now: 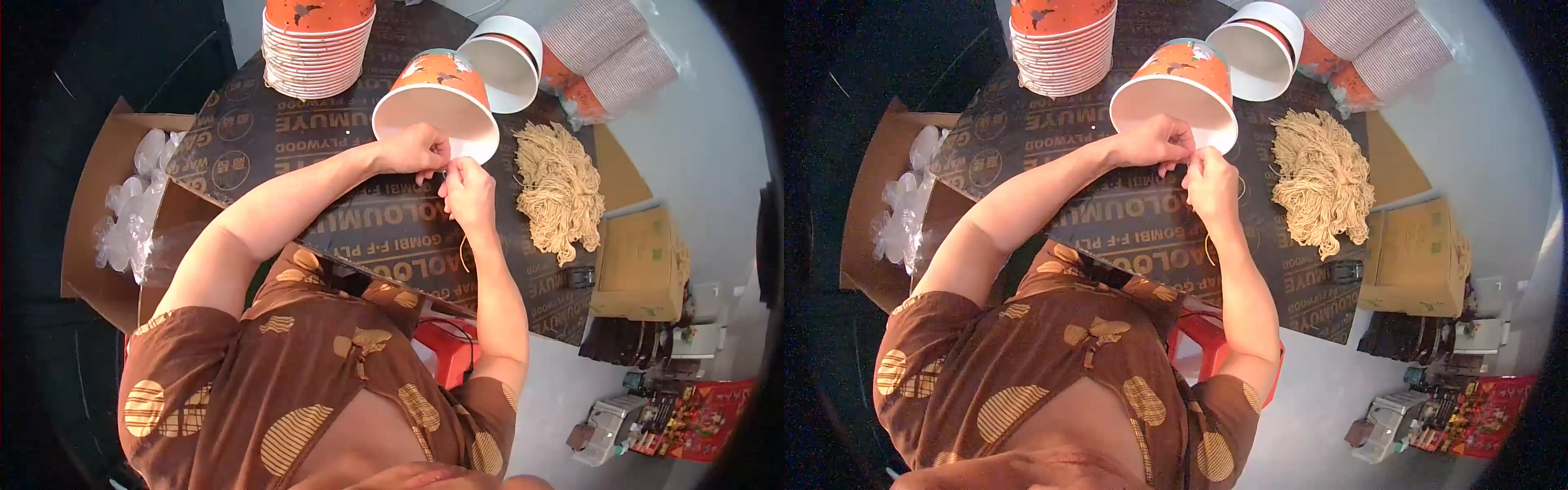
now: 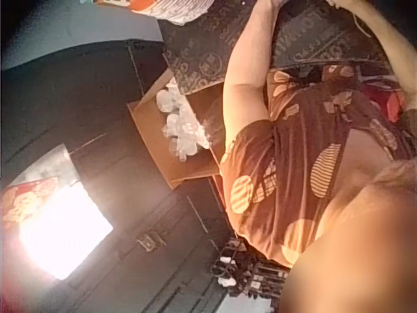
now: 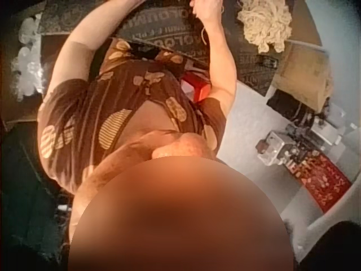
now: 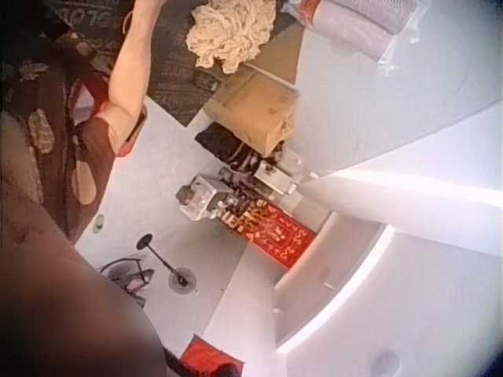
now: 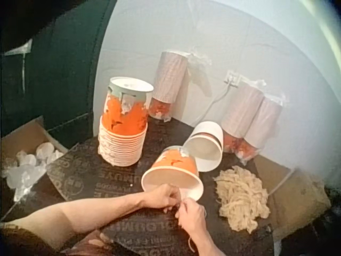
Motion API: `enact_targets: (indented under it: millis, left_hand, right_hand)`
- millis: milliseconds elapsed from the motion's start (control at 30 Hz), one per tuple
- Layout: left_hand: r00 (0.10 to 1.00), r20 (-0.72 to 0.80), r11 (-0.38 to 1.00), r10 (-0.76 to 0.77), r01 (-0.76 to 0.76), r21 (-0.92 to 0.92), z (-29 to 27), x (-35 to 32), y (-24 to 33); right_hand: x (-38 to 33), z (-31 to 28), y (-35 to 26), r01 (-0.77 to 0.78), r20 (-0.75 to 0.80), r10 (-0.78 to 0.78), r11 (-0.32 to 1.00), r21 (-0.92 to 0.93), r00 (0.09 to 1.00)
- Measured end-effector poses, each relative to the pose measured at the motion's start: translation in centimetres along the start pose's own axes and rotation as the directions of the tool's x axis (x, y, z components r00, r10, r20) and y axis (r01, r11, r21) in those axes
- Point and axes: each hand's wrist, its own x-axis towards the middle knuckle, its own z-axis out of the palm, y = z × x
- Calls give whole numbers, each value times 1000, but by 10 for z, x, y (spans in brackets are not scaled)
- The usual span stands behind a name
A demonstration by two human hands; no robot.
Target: Attach elastic strings to paper cups by threading them through holes and knotting them.
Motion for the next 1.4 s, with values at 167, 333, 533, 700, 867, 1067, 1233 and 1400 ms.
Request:
enact_targets:
  millis: [167, 333, 533, 700, 867, 1067, 1233, 1400]
  left_hand:
    - [998, -31, 998, -55, 54, -30, 1, 2, 1]
    - [998, -32, 990, -53, 49, -129, 0, 2, 0]
    - [997, -31, 991, -69, 65, -114, -3, 3, -4]
    - [997, -18, 991, -69, 66, -118, -2, 3, -7]
    - [996, -45, 986, -81, 73, -151, 1, 3, -6]
    - [995, -31, 983, -100, 93, -159, 0, 1, -5]
    - [994, -43, 983, -104, 96, -158, 2, 1, -3]
    - [996, -28, 985, -82, 77, -157, 1, 0, 0]
  right_hand:
    - [2, -1, 12, 111, -17, -113, 989, -95, 993]
    - [3, -3, 21, 321, -195, -389, 896, -306, 900]
    - [-2, 9, 14, 527, -255, -650, 742, -414, 716]
    - [-6, 14, 14, 494, -72, -650, 640, -589, 757]
    - [0, 17, 23, 550, -89, -690, 642, -534, 719]
    - [2, 20, 21, 544, -286, -628, 774, -324, 723]
    - [-2, 15, 23, 440, -239, -556, 803, -402, 796]
    - [0, 16, 24, 448, -177, -590, 745, -493, 787]
